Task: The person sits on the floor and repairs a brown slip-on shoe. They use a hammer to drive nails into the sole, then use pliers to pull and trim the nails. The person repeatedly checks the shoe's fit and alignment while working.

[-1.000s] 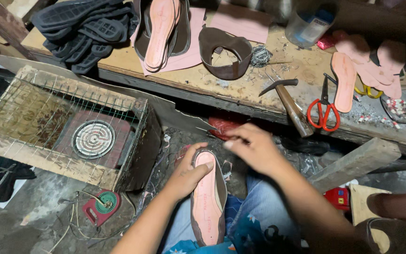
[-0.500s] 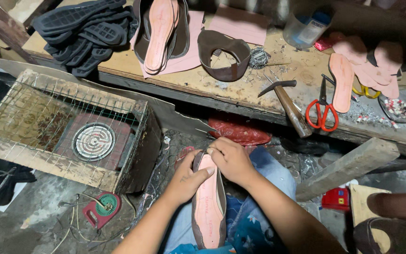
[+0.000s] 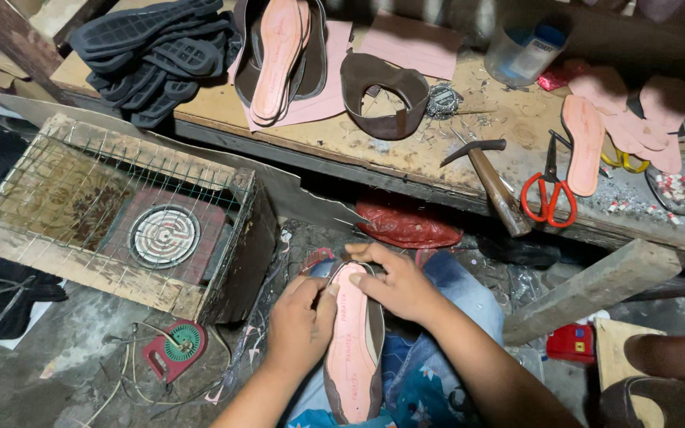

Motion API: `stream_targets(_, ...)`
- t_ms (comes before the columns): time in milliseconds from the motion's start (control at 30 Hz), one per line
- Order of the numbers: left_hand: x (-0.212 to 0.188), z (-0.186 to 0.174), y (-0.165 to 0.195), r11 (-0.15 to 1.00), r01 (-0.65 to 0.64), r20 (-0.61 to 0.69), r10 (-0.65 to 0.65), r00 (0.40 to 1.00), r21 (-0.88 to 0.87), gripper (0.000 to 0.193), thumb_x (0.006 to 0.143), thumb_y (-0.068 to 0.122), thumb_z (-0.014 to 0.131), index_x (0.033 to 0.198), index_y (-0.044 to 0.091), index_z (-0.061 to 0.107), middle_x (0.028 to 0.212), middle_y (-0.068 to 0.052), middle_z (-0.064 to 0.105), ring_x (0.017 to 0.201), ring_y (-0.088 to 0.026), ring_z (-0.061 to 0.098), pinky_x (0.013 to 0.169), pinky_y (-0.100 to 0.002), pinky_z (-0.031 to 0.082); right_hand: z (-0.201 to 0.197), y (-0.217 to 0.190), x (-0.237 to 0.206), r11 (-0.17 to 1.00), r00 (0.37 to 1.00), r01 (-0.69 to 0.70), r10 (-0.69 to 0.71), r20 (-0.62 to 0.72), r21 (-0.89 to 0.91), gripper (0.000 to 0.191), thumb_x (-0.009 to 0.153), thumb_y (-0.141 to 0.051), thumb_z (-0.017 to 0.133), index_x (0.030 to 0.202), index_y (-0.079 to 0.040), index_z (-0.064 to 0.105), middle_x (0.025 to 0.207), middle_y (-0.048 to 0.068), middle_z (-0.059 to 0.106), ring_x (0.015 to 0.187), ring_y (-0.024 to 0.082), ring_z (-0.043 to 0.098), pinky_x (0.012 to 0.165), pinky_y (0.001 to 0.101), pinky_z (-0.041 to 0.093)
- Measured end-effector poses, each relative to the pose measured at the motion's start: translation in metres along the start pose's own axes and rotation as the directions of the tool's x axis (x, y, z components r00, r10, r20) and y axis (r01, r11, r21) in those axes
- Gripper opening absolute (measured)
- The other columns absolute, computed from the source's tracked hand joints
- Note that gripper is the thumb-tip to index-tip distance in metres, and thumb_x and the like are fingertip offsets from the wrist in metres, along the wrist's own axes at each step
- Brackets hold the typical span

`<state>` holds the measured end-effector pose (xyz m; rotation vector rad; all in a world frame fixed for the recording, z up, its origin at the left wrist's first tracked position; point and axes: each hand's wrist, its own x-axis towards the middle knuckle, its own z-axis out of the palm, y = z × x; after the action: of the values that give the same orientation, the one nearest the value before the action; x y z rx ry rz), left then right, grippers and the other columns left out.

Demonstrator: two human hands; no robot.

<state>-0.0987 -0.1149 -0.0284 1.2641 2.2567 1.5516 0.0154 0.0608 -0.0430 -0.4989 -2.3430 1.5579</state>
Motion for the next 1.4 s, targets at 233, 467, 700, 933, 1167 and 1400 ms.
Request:
stream_targets(233,0.005,0.004,-0.009,0.992,-0.026,-0.005,0.027,1.000,0.124,0.014,0.090,0.012,0.066,0.081,0.002,0.066,0.083,-0.017,0.067,0.076,-0.038,0.067,0.068,-0.046,0.053,0.014,-0.007,-0.003,0.991,0.999,0.047,-0.048,-0.012,-0.124,0.052,0.083,-0.027,0.079,0.122,-0.002,0.057,0.139,0.014,0.065,0.127,0.028,0.063,0.105,0.0392,0.049)
stream_targets(467,0.006,0.007,-0.023,0.945,0.312,0.208,-0.287,0.935,-0.100,0.038,0.087,0.022,0.072,0.117,0.003,0.058,0.102,-0.014,0.068,0.079,-0.031,0.068,0.070,-0.042,0.056,0.014,0.012,-0.001,0.921,0.982,-0.189,0.177,0.065,0.341,0.052,0.082,-0.014,0.077,0.129,-0.005,0.056,0.136,0.012,0.063,0.120,0.021,0.063,0.100,0.0380,0.053)
stream_targets(700,0.008,-0.012,0.007,0.810,0.407,0.429,-0.218,0.877,-0.421,0.089,0.078,0.028,0.081,0.149,-0.005,0.038,0.137,-0.016,0.062,0.129,-0.022,0.058,0.110,-0.036,0.043,0.022,-0.018,-0.028,0.827,0.995,0.008,0.048,-0.086,0.562,0.036,0.092,-0.003,0.069,0.127,0.000,0.061,0.139,0.009,0.060,0.123,0.016,0.060,0.105,0.0346,0.050)
stream_targets(933,0.031,-0.055,0.056,0.940,-0.096,0.300,0.200,0.933,-0.326,0.092,0.068,0.018,0.082,0.150,0.005,0.042,0.145,-0.019,0.053,0.137,-0.033,0.054,0.114,-0.040,0.041,-0.009,-0.093,-0.068,0.921,0.886,0.312,-0.371,-0.279,-0.234,0.024,0.082,-0.002,0.079,0.103,0.001,0.069,0.101,0.013,0.071,0.090,0.023,0.071,0.080,0.0312,0.056)
stream_targets(1167,0.024,-0.053,0.049,0.929,0.015,0.399,0.144,0.905,-0.370,0.092,0.067,0.018,0.087,0.146,0.009,0.041,0.141,-0.016,0.056,0.133,-0.029,0.058,0.112,-0.038,0.044,-0.003,-0.101,-0.078,0.786,0.827,0.435,-0.542,-0.150,-0.439,0.021,0.079,-0.001,0.080,0.095,0.000,0.067,0.087,0.013,0.068,0.074,0.029,0.069,0.065,0.0346,0.054)
stream_targets(1400,0.020,-0.053,0.038,0.829,0.013,0.384,0.245,0.890,-0.559,0.086,0.072,0.013,0.085,0.147,0.006,0.042,0.157,-0.017,0.046,0.149,-0.031,0.044,0.122,-0.041,0.032,-0.017,-0.086,-0.077,0.887,0.892,0.422,-0.443,-0.088,-0.187,0.031,0.084,-0.007,0.081,0.110,0.000,0.066,0.113,0.013,0.068,0.106,0.027,0.066,0.091,0.0360,0.051)
